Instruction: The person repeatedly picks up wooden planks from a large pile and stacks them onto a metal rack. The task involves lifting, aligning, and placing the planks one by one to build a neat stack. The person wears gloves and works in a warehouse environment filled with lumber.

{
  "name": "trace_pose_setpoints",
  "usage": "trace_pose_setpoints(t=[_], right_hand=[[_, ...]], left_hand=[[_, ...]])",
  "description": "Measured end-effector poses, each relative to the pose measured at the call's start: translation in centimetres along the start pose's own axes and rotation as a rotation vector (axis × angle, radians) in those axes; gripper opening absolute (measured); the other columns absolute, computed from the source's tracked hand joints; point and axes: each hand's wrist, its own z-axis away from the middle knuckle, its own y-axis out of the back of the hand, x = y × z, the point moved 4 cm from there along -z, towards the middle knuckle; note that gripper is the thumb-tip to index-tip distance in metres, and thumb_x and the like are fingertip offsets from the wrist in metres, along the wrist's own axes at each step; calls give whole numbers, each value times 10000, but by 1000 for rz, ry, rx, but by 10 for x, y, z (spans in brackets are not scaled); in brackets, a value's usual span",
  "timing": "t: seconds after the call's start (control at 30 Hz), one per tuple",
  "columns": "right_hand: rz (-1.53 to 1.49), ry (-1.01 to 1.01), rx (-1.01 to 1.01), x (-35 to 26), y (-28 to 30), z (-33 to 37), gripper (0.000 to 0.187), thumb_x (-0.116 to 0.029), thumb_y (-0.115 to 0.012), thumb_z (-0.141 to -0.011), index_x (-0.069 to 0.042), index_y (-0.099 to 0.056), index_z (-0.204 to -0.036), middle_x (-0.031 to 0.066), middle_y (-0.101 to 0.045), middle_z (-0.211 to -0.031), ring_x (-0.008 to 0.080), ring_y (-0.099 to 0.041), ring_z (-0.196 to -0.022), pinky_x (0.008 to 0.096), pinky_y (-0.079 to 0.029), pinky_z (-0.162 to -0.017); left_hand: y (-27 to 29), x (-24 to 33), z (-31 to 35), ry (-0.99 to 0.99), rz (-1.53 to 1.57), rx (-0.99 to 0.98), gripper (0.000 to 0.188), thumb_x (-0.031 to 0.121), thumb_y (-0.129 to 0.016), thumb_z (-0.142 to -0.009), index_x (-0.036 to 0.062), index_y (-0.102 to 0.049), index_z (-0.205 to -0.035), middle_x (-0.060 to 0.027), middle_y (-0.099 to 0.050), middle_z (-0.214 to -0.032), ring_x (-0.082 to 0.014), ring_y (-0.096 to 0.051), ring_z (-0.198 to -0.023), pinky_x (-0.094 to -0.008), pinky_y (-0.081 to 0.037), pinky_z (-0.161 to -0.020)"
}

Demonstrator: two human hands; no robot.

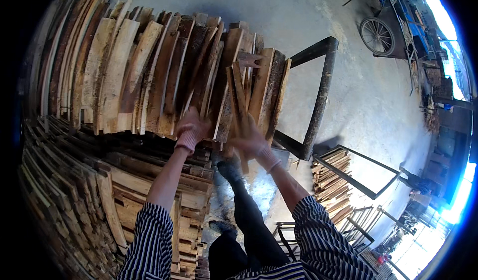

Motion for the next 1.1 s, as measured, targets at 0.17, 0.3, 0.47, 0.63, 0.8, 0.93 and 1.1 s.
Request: trace_pose_setpoints(t=[0.17,0.3,0.47,0.63,0.8,0.93,1.1], right_hand=[[-416,-325,-142,-49,-48,40,935,-343,-791,-884,-95,-220,-1580,118,-641,-1222,187,-623,-1078,292,-558,-804],[-781,-86,-193,-6,-86,30,468,-259,-738,-937,-75,-567,-1332,46,-689,-1088,163,-682,-927,344,-599,-738],[-634,-88,-258,-21,-102,73,503,-210,-778,-890,-19,-593,-1317,120,-682,-1184,235,-647,-1129,409,-534,-999],[-761,-1,-568,18,-96,165,777,-319,-832,-854,10,-466,-1455,178,-629,-1357,223,-634,-1207,387,-579,-952],[2,89,-509,-16,-176,272,872,-390,-778,-876,-35,-352,-1550,144,-581,-1405,282,-634,-1197,391,-565,-988],[-148,-69,-607,-49,-268,331,1080,-42,-894,-643,-74,-319,-1557,67,-596,-1359,164,-596,-1187,338,-517,-1000],[37,309,-762,-20,-370,367,1089,-83,-864,-704,-97,-237,-1593,172,-529,-1452,304,-523,-1334,416,-475,-1120]], left_hand=[[-14,-29,162,-40,114,-187,506,379,-796,-826,19,-556,-1087,-142,-563,-1038,-251,-581,-980,-421,-514,-801],[-61,-66,187,-90,1225,-97,647,277,-825,-851,-20,-461,-1296,-184,-582,-1200,-289,-609,-1079,-379,-504,-960],[-55,-69,214,-263,1103,63,672,183,-851,-823,-2,-408,-1293,-175,-590,-1183,-253,-625,-1018,-348,-572,-854],[-51,-86,338,-638,852,483,760,241,-812,-861,-7,-330,-1394,-247,-479,-1401,-293,-625,-1163,-439,-546,-986],[3,-153,322,81,1671,-97,769,154,-810,-850,-17,-397,-1474,-150,-625,-1322,-238,-667,-1124,-380,-494,-1074],[-24,-250,393,-33,1933,257,682,91,-791,-864,8,-448,-1448,-150,-669,-1254,-245,-682,-1090,-370,-525,-1029],[-78,-360,488,117,2111,614,707,-6,-719,-902,84,-359,-1503,-183,-656,-1273,-267,-678,-1132,-379,-584,-948]])
